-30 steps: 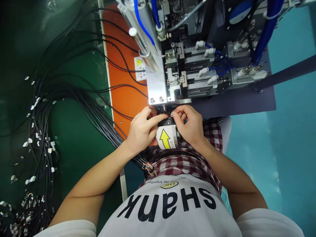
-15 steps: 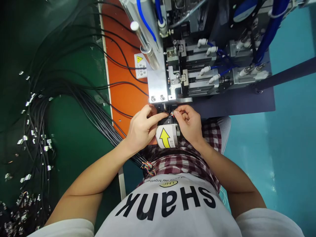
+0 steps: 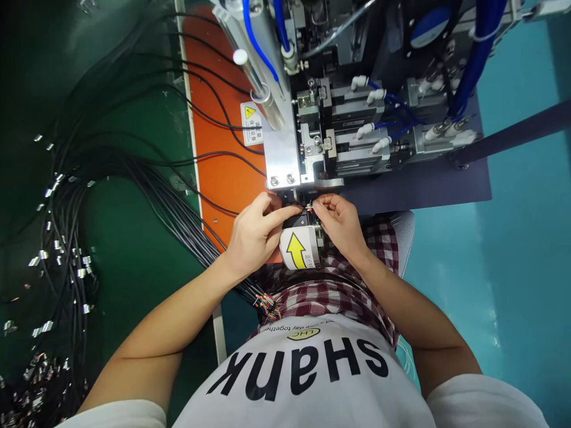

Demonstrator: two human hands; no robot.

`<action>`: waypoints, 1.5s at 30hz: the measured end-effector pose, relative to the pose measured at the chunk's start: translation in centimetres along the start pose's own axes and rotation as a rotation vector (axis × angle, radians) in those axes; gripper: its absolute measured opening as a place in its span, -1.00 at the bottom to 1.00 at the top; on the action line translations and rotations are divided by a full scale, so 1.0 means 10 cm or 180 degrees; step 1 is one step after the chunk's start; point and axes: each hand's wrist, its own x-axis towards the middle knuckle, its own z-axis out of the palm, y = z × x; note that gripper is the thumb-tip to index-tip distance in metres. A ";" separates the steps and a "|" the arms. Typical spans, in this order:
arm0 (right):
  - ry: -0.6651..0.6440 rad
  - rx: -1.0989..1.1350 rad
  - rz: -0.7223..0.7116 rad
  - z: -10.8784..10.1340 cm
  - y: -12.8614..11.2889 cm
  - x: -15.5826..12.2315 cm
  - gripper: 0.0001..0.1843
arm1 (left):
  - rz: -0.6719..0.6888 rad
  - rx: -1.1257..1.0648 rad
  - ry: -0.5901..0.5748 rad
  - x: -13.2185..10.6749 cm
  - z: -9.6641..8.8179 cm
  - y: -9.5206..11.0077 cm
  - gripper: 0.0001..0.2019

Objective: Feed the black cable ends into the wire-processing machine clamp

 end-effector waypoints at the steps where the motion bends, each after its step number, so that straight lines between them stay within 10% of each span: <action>1: 0.0000 -0.0023 0.0002 -0.01 -0.01 -0.01 -0.65 | 0.0003 -0.0043 0.0011 0.00 0.00 0.00 -0.65; 13: 0.0449 -0.1399 -0.1290 0.07 -0.19 -0.09 -0.87 | 0.0035 -0.0103 0.0068 0.00 -0.02 0.02 -0.72; 19: 0.0461 -0.1396 -0.1170 0.06 -0.09 -0.08 -0.83 | 0.0075 -0.0111 0.0065 0.00 -0.01 0.00 -0.73; 27: 0.0023 -0.0206 0.0082 -0.03 -0.01 0.00 -0.71 | 0.0113 0.0542 0.0289 -0.02 -0.06 0.07 -0.76; 38: 0.0441 -0.1593 -0.1460 0.02 -0.10 -0.21 -0.82 | 0.0097 -0.0127 0.0282 -0.01 -0.01 0.01 -0.74; 45: -0.0395 -0.0935 -0.0401 -0.12 -0.06 -0.04 -0.71 | -0.0017 -0.0164 0.0212 -0.02 -0.01 0.05 -0.73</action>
